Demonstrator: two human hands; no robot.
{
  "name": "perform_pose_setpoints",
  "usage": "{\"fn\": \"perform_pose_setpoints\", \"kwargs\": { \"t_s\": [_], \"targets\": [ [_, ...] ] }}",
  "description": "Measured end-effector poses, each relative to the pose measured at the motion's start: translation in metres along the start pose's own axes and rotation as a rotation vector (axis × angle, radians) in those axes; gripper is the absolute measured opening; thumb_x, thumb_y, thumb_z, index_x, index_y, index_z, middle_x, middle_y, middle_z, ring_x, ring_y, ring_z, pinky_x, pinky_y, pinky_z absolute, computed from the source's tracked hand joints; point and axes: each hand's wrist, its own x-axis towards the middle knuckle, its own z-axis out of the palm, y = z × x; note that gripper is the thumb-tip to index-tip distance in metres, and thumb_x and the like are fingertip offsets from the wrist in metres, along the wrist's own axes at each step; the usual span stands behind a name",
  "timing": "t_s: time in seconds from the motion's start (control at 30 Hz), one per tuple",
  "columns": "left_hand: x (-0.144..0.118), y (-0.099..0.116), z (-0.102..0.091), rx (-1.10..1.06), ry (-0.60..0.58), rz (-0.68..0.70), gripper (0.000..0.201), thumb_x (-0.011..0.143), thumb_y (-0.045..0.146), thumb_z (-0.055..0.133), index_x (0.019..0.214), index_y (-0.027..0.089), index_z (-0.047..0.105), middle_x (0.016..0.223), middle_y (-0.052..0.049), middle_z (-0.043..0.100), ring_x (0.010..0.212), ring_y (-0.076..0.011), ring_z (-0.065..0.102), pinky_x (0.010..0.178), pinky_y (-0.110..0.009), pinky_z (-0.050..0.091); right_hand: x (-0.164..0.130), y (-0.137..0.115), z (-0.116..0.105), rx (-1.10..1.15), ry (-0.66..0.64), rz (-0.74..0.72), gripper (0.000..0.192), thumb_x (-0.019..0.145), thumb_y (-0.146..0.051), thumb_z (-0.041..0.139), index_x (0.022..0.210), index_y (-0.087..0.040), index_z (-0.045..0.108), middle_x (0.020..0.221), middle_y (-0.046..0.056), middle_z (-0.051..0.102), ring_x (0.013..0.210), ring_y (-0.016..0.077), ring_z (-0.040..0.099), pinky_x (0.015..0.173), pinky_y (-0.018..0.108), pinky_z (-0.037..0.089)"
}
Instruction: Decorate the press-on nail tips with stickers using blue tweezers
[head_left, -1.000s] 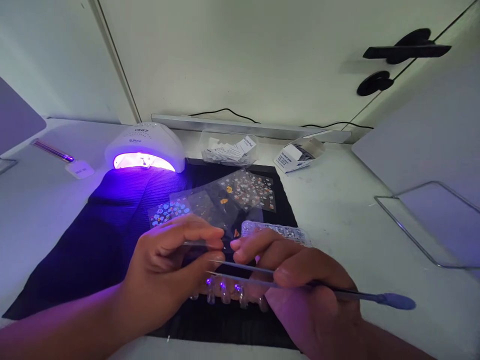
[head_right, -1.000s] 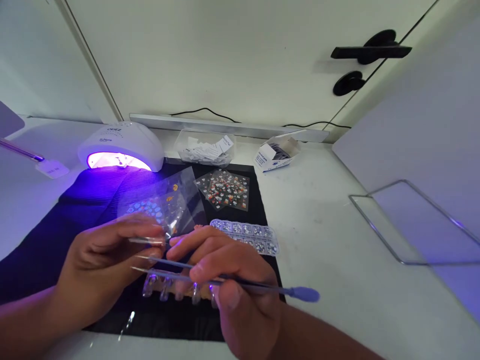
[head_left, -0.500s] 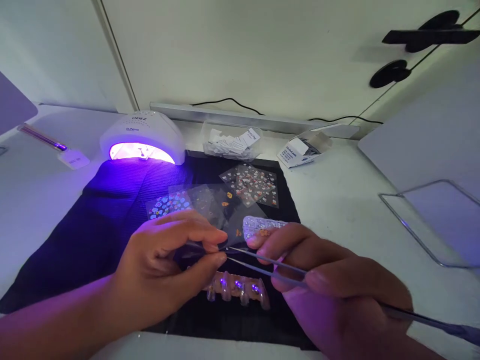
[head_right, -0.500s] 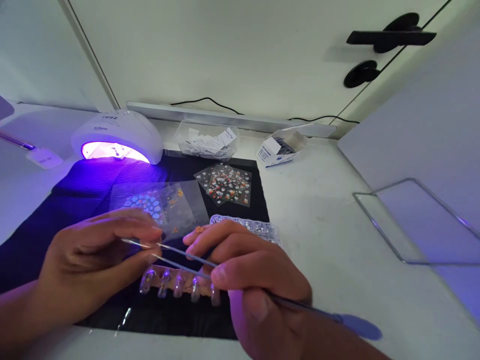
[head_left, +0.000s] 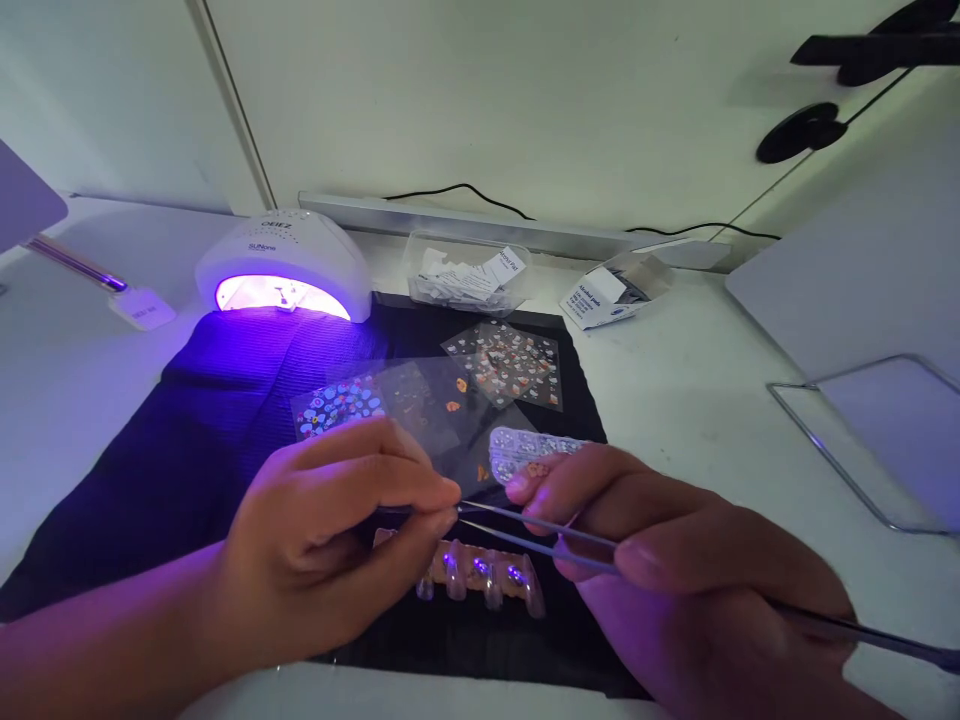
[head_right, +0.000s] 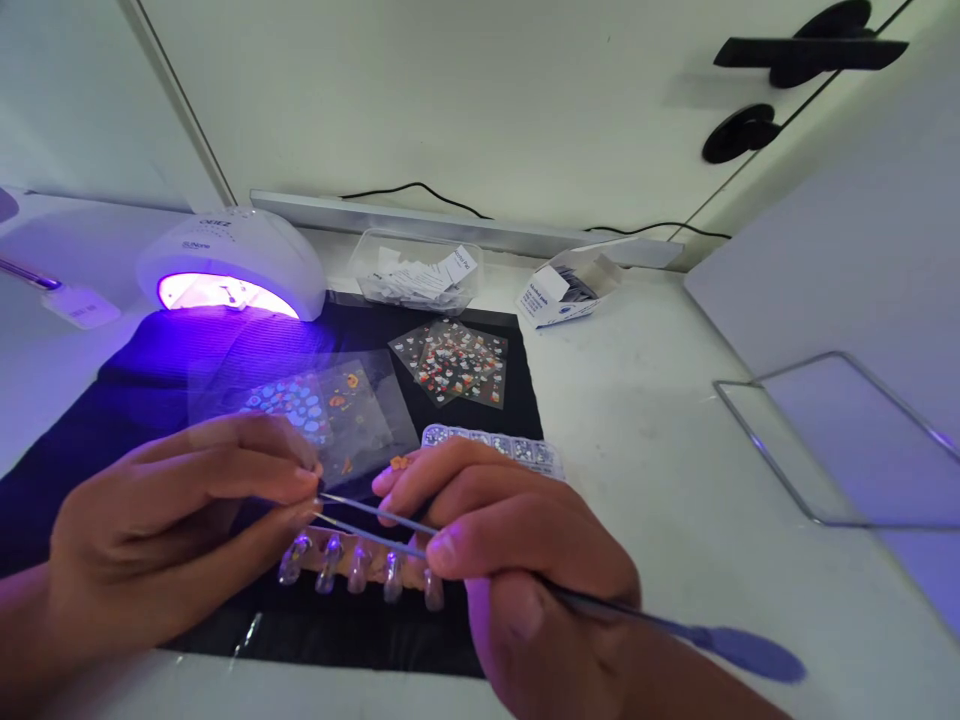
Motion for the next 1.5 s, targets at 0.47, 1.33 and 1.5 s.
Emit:
{"fn": "perform_pose_setpoints", "kwargs": {
  "t_s": [0.47, 1.33, 1.5],
  "targets": [
    [0.004, 0.004, -0.005, 0.064, -0.068, 0.111, 0.015, 0.083, 0.001, 0.064, 0.091, 0.014, 0.065, 0.076, -0.005, 0.069, 0.067, -0.0139, 0.070, 0.060, -0.023, 0.059, 0.000, 0.000, -0.005, 0.052, -0.061, 0.024, 0.021, 0.092, -0.024, 0.061, 0.101, -0.022, 0.079, 0.069, 0.004, 0.074, 0.077, 0.0192, 0.070, 0.085, 0.037, 0.061],
    [0.006, 0.012, -0.003, -0.238, 0.012, -0.342, 0.011, 0.072, 0.007, 0.074, 0.072, 0.018, 0.072, 0.061, 0.002, 0.068, 0.053, -0.0100, 0.061, 0.049, -0.018, 0.050, -0.019, -0.008, -0.009, -0.414, -0.173, 0.008, 0.010, 0.088, -0.019, 0.065, 0.081, -0.024, 0.071, 0.077, 0.004, 0.073, 0.085, 0.0237, 0.074, 0.086, 0.042, 0.066],
    [0.007, 0.017, -0.002, -0.334, 0.010, -0.533, 0.007, 0.068, 0.012, 0.076, 0.067, 0.018, 0.073, 0.057, 0.001, 0.065, 0.050, -0.0119, 0.059, 0.046, -0.020, 0.048, -0.030, 0.000, 0.002, -0.507, 0.171, -0.183, 0.022, 0.090, -0.023, 0.063, 0.068, -0.022, 0.064, 0.075, 0.005, 0.069, 0.081, 0.0211, 0.073, 0.072, 0.032, 0.068]
  ]
}}
